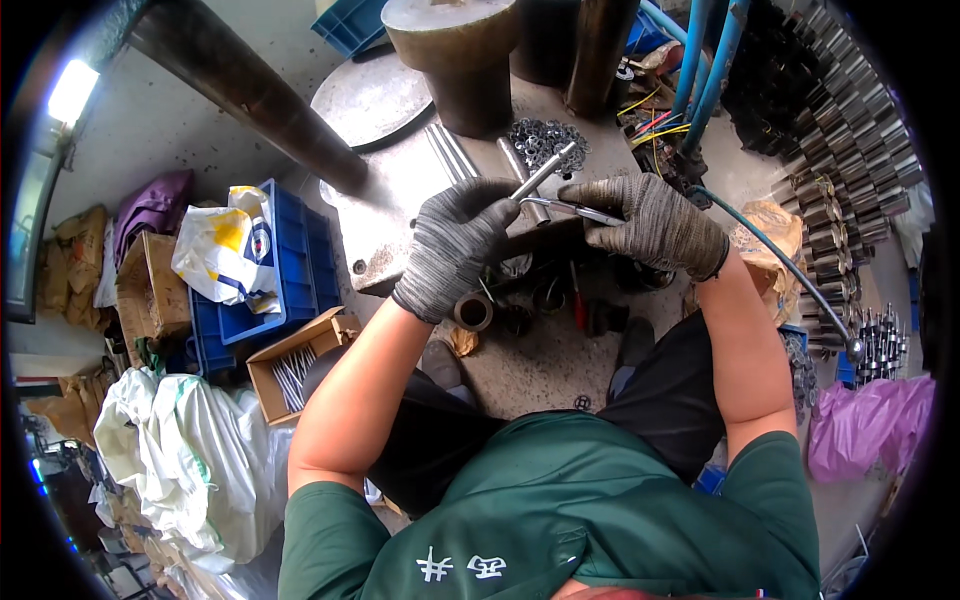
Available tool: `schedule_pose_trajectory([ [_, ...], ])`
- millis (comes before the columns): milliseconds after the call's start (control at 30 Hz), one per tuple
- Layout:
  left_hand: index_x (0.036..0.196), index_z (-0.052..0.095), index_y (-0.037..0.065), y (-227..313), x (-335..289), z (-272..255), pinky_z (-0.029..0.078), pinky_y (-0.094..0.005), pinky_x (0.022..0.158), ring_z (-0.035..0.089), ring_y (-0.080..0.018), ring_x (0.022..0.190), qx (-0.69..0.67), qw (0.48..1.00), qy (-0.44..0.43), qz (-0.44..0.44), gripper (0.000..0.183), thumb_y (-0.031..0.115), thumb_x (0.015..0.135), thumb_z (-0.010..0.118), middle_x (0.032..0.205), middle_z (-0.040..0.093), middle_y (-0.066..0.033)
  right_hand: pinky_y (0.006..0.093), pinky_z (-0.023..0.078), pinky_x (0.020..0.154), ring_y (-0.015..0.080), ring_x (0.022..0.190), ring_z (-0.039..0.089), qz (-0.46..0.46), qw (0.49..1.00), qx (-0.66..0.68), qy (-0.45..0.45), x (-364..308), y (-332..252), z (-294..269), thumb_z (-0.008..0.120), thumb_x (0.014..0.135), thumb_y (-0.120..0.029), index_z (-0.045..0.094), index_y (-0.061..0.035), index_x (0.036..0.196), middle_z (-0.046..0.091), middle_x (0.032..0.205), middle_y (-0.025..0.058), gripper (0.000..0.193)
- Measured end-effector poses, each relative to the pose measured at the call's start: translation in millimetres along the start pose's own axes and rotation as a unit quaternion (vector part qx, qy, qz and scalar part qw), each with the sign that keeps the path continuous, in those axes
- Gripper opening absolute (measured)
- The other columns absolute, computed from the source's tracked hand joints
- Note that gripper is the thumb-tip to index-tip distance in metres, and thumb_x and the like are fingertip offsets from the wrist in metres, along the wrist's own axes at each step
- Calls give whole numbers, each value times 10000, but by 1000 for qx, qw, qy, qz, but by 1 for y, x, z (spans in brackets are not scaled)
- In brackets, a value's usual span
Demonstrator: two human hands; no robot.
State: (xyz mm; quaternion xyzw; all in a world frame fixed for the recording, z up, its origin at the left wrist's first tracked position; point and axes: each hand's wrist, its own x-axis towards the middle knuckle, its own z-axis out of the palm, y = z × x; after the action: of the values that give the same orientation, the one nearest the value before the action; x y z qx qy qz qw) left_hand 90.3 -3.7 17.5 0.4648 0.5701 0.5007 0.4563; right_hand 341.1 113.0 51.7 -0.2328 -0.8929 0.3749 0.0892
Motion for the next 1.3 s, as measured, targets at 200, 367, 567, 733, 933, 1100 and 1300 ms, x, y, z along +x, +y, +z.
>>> schedule_pose_trajectory([
  [200,1281,662,8,6,-5,-1,387,-185,482,490,-35,510,-72,996,-41,-43,375,300,1053,603,636,575,33,340,522,956,177,1056,679,59,983,173,-1,2,-12,3,749,853,-158,627,-44,1397,750,1186,130,569],
  [367,1195,709,18,8,-8,0,354,-197,479,464,-34,516,-51,998,-9,-38,317,264,1057,562,631,550,53,326,518,952,154,1047,666,57,985,161,-13,3,-12,5,740,845,-142,621,-39,1402,752,1154,116,580],
  [567,1147,737,38,11,-11,-3,373,-196,522,472,-36,546,-38,999,-15,-36,278,202,1024,549,645,565,45,340,522,956,181,1065,683,42,992,118,-21,3,-15,2,728,853,-126,634,-45,1384,749,1166,136,546],
  [733,1150,728,8,6,-11,-2,403,-196,532,503,-35,564,-56,998,-20,2,284,196,999,578,703,598,31,367,524,975,248,1081,699,-38,996,83,-15,6,-7,14,726,845,-115,654,-43,1347,736,1184,158,512],
  [933,1169,705,-27,8,-14,-4,454,-194,530,554,-55,565,-80,996,-26,-20,324,97,949,502,796,694,-45,387,519,994,282,1130,690,-14,995,100,-24,6,-8,20,742,833,-120,664,-64,1345,721,1224,169,521],
  [1100,1195,672,-67,5,-13,-3,496,-205,545,580,-81,581,-154,987,-14,-52,402,40,885,440,922,742,-120,393,524,994,288,1140,691,-62,996,71,-1,7,-9,22,755,839,-135,661,-80,1362,724,1226,167,534],
  [1300,1212,658,-77,5,-14,-3,510,-205,564,589,-91,619,-160,986,-12,-53,448,48,830,458,989,743,-149,400,517,1009,291,1173,676,-41,998,51,-24,7,-13,19,774,834,-142,657,-92,1375,711,1263,164,557],
])
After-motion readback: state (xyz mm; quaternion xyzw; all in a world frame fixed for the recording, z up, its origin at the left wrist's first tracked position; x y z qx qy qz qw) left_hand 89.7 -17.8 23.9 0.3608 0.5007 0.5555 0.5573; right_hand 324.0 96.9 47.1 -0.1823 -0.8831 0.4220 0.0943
